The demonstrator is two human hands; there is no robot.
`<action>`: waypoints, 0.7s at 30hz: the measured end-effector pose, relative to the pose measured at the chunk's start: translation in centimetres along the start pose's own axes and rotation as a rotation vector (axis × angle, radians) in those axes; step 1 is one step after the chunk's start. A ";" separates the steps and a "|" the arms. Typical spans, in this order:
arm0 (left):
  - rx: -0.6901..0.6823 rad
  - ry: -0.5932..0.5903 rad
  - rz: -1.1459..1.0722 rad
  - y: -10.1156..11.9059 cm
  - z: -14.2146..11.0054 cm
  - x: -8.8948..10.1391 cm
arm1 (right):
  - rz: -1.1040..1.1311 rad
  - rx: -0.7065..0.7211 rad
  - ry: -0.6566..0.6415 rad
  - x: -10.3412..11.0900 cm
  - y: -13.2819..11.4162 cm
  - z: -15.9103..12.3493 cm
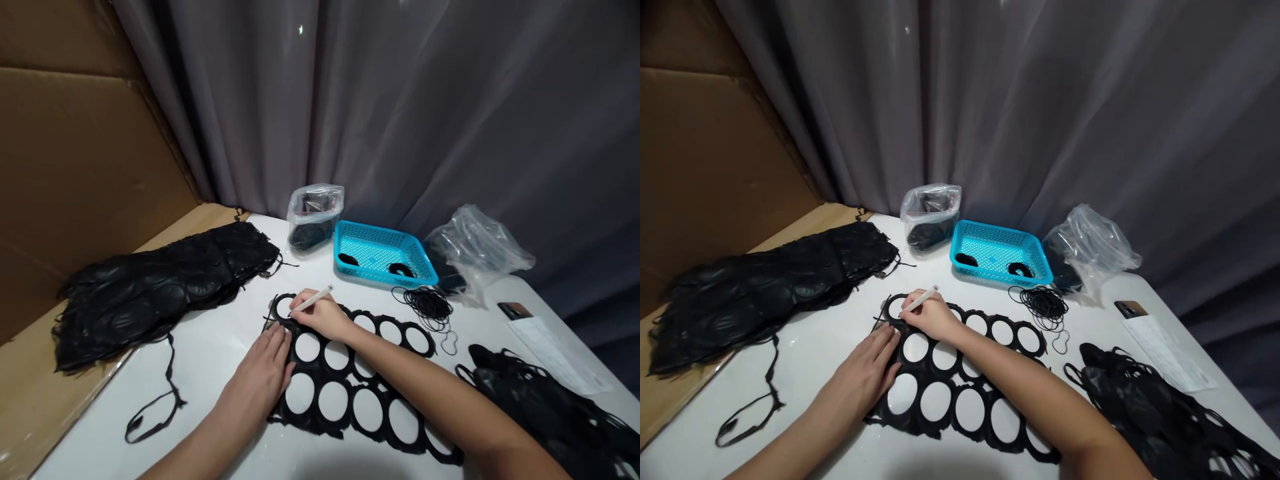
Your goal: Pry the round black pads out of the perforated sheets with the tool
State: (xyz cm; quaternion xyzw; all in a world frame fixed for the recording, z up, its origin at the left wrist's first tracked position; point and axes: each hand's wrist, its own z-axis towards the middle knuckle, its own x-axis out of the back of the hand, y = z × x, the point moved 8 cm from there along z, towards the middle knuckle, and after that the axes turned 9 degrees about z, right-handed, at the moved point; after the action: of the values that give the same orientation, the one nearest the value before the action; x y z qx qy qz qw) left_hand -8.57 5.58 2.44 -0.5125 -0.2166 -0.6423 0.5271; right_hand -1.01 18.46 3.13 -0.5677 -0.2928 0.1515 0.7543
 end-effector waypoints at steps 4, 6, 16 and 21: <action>0.046 -0.027 -0.050 -0.3 0.0 -0.2 | -0.021 -0.001 -0.017 -0.5 0.1 0.4; 0.049 -0.041 -0.076 -0.2 -0.1 -0.3 | -0.030 -0.006 -0.027 -0.6 0.1 0.4; 0.051 -0.027 -0.150 -0.4 -0.1 -0.4 | -0.069 -0.032 -0.070 -0.7 0.0 0.6; 0.048 -0.041 -0.176 -0.5 0.0 -0.4 | -0.114 0.014 -0.081 -0.8 -0.5 0.4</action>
State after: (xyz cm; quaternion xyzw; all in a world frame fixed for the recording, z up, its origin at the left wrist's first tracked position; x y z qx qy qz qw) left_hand -9.07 5.97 2.19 -0.4918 -0.2870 -0.6700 0.4763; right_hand -1.95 18.12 3.43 -0.5382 -0.3538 0.1334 0.7532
